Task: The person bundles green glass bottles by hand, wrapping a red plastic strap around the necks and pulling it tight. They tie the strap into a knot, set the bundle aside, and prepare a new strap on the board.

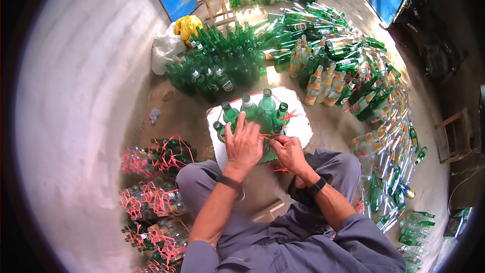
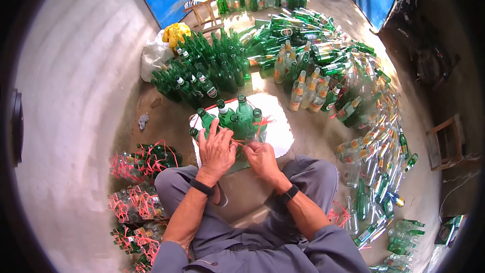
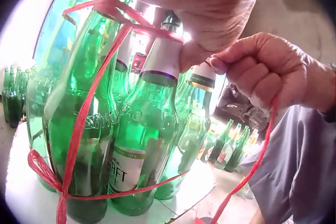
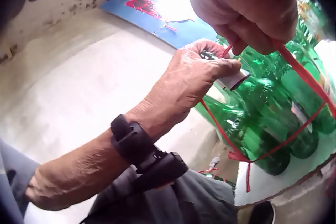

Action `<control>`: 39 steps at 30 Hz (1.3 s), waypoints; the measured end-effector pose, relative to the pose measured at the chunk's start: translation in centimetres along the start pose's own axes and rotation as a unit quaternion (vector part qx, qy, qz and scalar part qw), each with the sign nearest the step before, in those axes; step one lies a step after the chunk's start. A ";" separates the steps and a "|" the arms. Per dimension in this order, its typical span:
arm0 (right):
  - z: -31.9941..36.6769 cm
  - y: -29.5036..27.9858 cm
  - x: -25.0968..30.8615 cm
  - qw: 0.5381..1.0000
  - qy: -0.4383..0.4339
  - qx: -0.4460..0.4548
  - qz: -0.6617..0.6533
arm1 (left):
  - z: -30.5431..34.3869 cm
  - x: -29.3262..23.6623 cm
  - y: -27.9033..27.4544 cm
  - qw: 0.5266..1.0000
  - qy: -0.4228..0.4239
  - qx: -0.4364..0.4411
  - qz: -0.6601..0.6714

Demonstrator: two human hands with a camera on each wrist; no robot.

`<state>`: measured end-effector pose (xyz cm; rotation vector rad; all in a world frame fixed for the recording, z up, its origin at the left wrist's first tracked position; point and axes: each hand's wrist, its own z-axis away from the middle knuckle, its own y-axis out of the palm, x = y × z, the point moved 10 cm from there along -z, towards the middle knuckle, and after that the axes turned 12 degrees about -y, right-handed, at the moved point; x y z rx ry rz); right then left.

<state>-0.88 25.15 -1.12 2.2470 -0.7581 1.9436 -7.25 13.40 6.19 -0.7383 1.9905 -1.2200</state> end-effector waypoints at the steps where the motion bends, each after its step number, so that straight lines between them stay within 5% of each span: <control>1: 0.0 -0.2 0.5 1.000 -0.001 0.002 0.003 | 0.0 0.1 0.0 1.000 -0.002 -0.002 0.003; 4: 0.1 -0.8 2.4 0.998 -0.011 0.024 0.048 | 0.1 0.3 0.3 1.000 -0.007 0.008 0.005; 9: -2.6 -2.0 7.4 0.948 -0.224 0.074 0.216 | 0.1 0.3 0.3 1.000 -0.010 0.010 0.016; 13: -5.7 -2.2 8.9 0.917 -0.264 0.075 0.289 | 0.1 0.6 0.6 1.000 -0.017 0.017 0.020; 18: -6.7 -3.4 4.8 0.928 -0.228 0.071 0.286 | 0.0 0.6 0.5 1.000 -0.017 0.013 0.016; 20: -6.2 -4.5 1.0 0.963 -0.099 0.068 0.240 | -0.1 0.5 0.3 1.000 -0.016 0.006 0.018; 35: -5.0 -4.9 -3.4 0.984 -0.046 0.032 0.166 | 0.0 -2.7 -2.0 0.999 0.027 -0.002 -0.044; 37: -4.8 -5.1 -3.8 0.978 -0.029 0.021 0.206 | -0.2 -4.8 -3.0 0.996 0.089 0.000 0.004; 39: -4.9 -4.6 -4.5 0.981 -0.020 0.021 0.194 | -1.6 -4.4 -1.6 0.993 0.046 0.072 0.080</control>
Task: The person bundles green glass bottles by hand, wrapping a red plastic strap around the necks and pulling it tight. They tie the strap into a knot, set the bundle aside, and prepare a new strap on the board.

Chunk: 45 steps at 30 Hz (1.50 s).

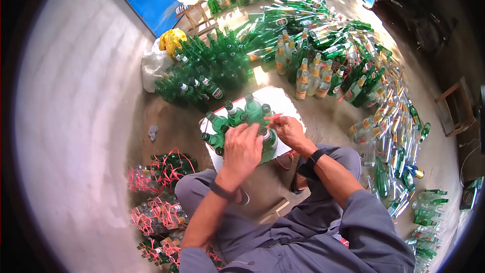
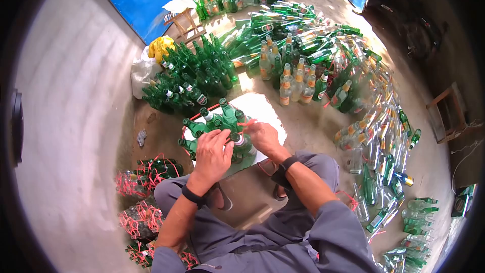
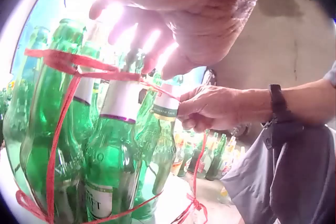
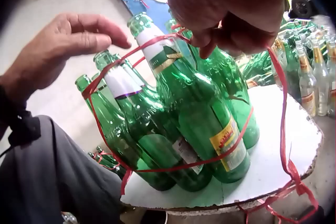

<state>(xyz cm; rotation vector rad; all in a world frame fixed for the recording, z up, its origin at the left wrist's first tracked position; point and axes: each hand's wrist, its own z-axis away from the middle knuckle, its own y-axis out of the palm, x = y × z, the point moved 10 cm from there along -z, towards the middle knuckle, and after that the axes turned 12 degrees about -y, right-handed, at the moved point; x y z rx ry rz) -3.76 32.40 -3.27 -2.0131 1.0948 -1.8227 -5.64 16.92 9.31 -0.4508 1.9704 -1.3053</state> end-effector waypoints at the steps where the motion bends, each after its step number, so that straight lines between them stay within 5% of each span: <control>1: 0.0 0.4 -0.3 1.000 0.007 0.005 -0.010 | -0.8 0.7 1.2 0.993 -0.046 0.063 0.083; 6: -0.2 0.8 -1.0 0.992 0.095 0.041 -0.068 | -3.2 1.3 4.4 0.966 -0.061 0.172 0.181; 19: -1.4 2.4 -1.7 0.990 0.113 0.073 0.032 | -3.4 2.2 6.4 0.970 -0.094 0.209 0.084; 25: -1.4 2.2 -1.5 0.988 0.128 0.075 0.045 | -3.1 1.1 5.7 0.983 -0.017 0.169 0.070; 31: -1.6 1.4 -0.8 0.992 0.095 0.072 0.033 | -3.3 -0.4 5.1 0.988 0.026 0.147 -0.048; 36: -2.2 1.4 0.5 0.987 0.030 0.160 0.009 | -3.5 -1.9 3.5 0.986 0.079 0.128 -0.064; 45: -2.3 1.4 0.9 0.977 -0.064 0.202 0.026 | -4.5 0.0 2.2 0.986 0.050 0.147 -0.066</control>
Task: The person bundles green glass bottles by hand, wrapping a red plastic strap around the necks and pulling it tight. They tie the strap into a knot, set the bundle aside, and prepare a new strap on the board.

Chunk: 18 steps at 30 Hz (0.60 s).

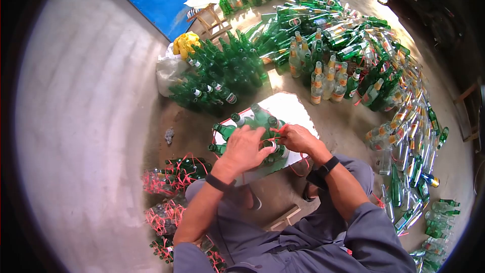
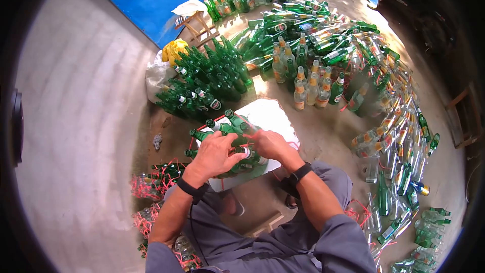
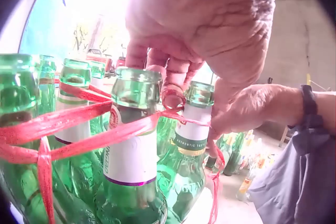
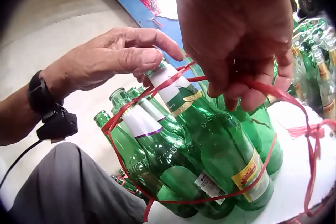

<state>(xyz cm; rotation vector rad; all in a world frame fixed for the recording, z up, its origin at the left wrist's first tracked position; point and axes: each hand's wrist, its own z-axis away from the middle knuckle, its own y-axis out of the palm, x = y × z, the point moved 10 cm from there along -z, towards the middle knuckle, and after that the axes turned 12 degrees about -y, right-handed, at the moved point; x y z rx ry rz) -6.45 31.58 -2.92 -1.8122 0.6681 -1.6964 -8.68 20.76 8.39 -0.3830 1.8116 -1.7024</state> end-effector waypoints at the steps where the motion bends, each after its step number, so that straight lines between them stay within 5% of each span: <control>1: 0.0 -0.2 0.4 1.000 -0.007 0.007 -0.019 | 0.0 0.7 -0.2 1.000 -0.009 0.007 0.017; 4: 0.2 -1.3 1.8 0.999 -0.008 0.016 -0.034 | -0.4 2.2 -0.5 0.994 -0.031 0.045 0.092; 18: 0.7 -1.8 2.1 0.996 -0.059 -0.015 0.057 | -0.7 6.7 -2.3 0.985 -0.091 -0.086 0.115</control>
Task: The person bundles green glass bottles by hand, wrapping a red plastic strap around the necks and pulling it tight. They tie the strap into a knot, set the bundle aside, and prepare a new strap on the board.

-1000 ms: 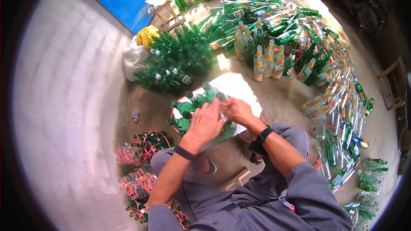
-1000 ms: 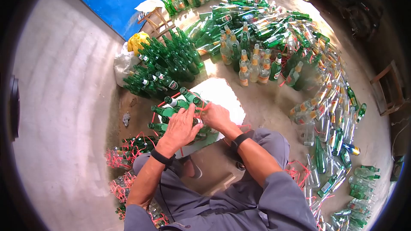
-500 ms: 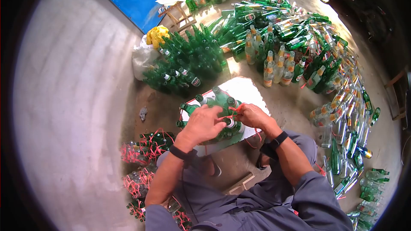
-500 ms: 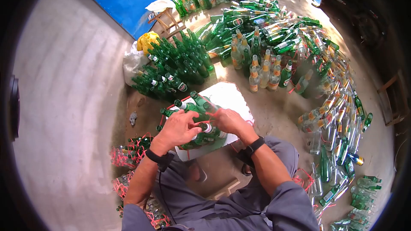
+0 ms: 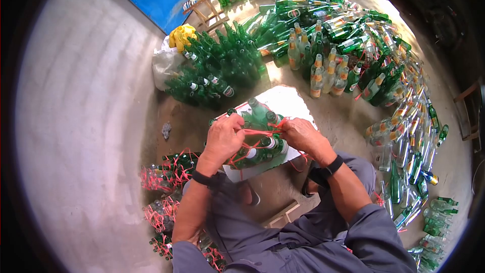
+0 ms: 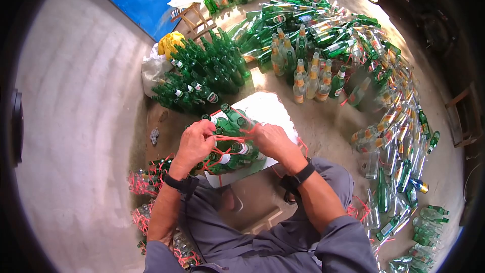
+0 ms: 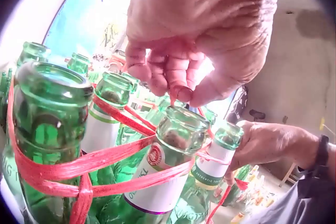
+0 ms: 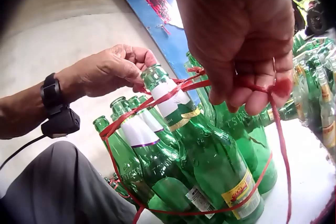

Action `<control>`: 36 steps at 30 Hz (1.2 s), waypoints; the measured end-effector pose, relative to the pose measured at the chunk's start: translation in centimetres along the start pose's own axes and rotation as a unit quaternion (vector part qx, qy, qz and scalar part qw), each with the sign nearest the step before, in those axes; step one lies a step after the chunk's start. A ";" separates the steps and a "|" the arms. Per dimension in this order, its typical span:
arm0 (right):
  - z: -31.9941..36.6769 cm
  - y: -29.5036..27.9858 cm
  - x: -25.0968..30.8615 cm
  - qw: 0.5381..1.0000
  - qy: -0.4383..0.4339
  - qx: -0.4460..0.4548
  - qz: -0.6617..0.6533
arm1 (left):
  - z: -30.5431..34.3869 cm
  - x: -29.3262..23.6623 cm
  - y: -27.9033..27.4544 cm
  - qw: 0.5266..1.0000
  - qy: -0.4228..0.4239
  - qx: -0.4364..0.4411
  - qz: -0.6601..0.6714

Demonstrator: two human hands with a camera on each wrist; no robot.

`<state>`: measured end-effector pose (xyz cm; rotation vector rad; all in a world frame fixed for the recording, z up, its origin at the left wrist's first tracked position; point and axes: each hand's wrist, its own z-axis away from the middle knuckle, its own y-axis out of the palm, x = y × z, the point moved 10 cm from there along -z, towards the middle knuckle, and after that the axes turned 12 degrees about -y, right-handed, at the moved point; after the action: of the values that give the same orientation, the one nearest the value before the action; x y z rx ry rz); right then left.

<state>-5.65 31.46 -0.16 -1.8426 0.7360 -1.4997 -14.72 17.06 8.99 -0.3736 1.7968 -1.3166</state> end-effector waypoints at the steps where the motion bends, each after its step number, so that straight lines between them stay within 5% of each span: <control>1: -0.1 -0.2 0.3 0.999 -0.007 -0.027 -0.017 | -0.1 0.4 -0.2 1.000 -0.011 0.012 0.013; 15: -0.1 1.1 0.7 0.998 -0.030 -0.032 -0.053 | -3.2 1.6 1.2 0.999 0.005 -0.023 0.032; 23: 1.9 -2.9 0.7 0.977 0.094 -0.084 -0.172 | -3.1 1.1 2.1 0.993 -0.021 -0.012 -0.113; 28: 3.1 -1.2 -1.6 0.986 0.126 -0.073 -0.084 | -2.6 1.4 2.6 0.991 -0.015 0.008 -0.134; 31: 3.8 -1.8 -1.6 0.985 0.129 -0.085 -0.071 | -1.6 1.1 2.2 0.998 0.000 0.006 -0.061; 34: 4.0 -2.1 -1.1 0.985 0.119 -0.079 -0.094 | 0.8 0.5 2.6 0.995 -0.077 0.027 0.060; 36: 4.2 -1.9 -0.9 0.985 0.119 -0.077 -0.099 | 2.8 -3.5 2.3 0.996 0.057 -0.057 -0.030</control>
<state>-1.69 33.95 0.16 -1.9167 0.8175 -1.8615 -10.00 18.51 8.33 -0.4246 1.9746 -1.3034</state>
